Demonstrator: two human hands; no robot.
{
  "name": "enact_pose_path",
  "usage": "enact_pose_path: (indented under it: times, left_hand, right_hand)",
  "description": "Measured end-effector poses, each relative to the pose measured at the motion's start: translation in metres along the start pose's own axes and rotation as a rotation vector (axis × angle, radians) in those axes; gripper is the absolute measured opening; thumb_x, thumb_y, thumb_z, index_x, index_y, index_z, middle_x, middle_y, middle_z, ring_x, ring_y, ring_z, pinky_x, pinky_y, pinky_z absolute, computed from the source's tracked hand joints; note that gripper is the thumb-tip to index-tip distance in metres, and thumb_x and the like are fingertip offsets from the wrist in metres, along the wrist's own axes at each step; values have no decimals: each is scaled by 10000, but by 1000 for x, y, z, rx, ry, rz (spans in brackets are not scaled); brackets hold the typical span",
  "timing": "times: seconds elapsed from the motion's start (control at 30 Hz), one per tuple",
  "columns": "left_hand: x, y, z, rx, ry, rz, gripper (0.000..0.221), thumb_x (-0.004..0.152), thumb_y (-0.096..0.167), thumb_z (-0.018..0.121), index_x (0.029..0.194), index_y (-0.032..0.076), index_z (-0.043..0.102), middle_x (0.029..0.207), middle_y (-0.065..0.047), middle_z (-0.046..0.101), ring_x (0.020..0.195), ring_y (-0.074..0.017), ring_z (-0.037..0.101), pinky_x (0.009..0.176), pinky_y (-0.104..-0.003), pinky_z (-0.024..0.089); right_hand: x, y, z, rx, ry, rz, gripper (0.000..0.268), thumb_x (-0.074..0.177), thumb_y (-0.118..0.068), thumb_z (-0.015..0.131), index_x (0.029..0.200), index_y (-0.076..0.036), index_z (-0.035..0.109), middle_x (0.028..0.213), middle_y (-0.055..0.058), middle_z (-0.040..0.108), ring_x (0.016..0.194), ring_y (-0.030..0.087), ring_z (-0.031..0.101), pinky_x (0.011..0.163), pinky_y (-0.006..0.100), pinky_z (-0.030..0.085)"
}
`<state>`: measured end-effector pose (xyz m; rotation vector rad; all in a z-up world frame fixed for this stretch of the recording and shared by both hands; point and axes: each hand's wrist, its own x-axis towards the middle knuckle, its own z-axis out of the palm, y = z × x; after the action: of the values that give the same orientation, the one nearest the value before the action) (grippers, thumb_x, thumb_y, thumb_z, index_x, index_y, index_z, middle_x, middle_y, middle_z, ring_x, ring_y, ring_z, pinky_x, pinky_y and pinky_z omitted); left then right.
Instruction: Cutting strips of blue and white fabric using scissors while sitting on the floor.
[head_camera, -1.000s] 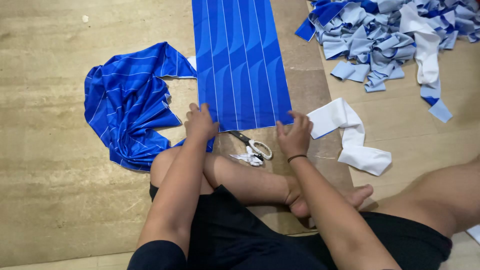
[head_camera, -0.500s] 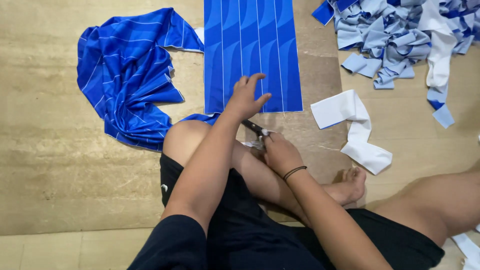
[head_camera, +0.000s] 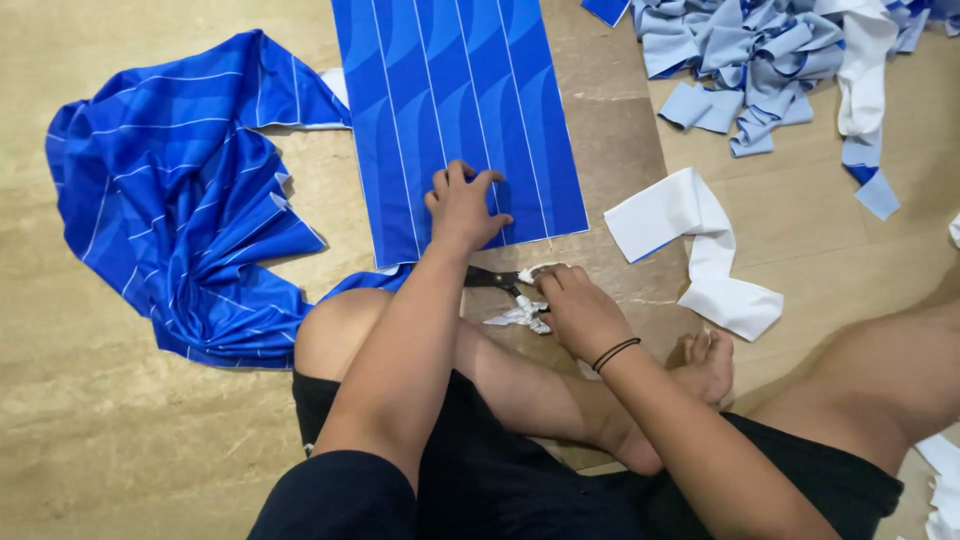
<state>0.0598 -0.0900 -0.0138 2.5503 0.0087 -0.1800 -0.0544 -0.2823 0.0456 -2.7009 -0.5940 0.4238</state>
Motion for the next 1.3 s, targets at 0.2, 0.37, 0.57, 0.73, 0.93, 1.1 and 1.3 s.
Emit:
enact_pose_path:
  times: [0.2,0.37,0.57,0.73,0.93,1.1,1.3]
  left_hand:
    - [5,-3,-6,-23,1,-31,678,623,424,942,1237,349,665,1325,-76,460,1310,-331,358,1048,-558,302]
    - [8,-8,1,-41,42,-26,710,664,461,916,1296,312,628,1333,-114,451,1306,-344,353,1048,-561,289]
    - [6,-3,2,-53,5,-30,733,717,483,881,1357,286,583,1377,-137,412,1326,-356,315,1068,-571,260]
    - [6,0,3,-46,-60,-29,743,727,477,875,1370,271,564,1461,-166,353,1401,-383,234,1093,-598,212]
    - [6,2,1,-45,-70,-34,760,721,478,872,1374,260,551,1468,-171,339,1400,-393,224,1096,-616,203]
    - [7,-2,6,-79,-1,-8,705,755,466,855,1361,247,567,1443,-166,364,1387,-382,259,1097,-601,222]
    - [7,0,10,-98,-20,2,705,764,465,848,1364,228,563,1424,-166,372,1369,-371,275,1094,-590,224]
  right_hand:
    - [-11,9,4,-149,-61,74,333,791,-172,760,1083,-63,644,1044,124,647,1063,333,598,910,449,501]
    - [-19,14,-5,-102,-60,117,349,784,-168,753,1105,-69,661,1012,137,641,1013,342,625,866,442,521]
    - [-24,44,-21,26,-266,192,377,797,-178,770,1148,-73,680,1028,160,660,972,364,653,855,442,530]
    - [-33,73,-13,509,-600,461,342,763,-141,750,1095,-59,767,909,83,828,810,176,755,779,313,601]
    - [-29,55,-28,590,-631,588,307,820,-169,816,1073,0,778,900,77,805,804,128,696,750,283,568]
    - [-54,99,3,918,-525,611,357,801,-27,729,1155,13,752,971,74,789,847,122,693,759,264,570]
    - [-65,105,12,991,-434,695,301,813,-54,764,1100,36,742,932,71,770,809,110,679,712,251,551]
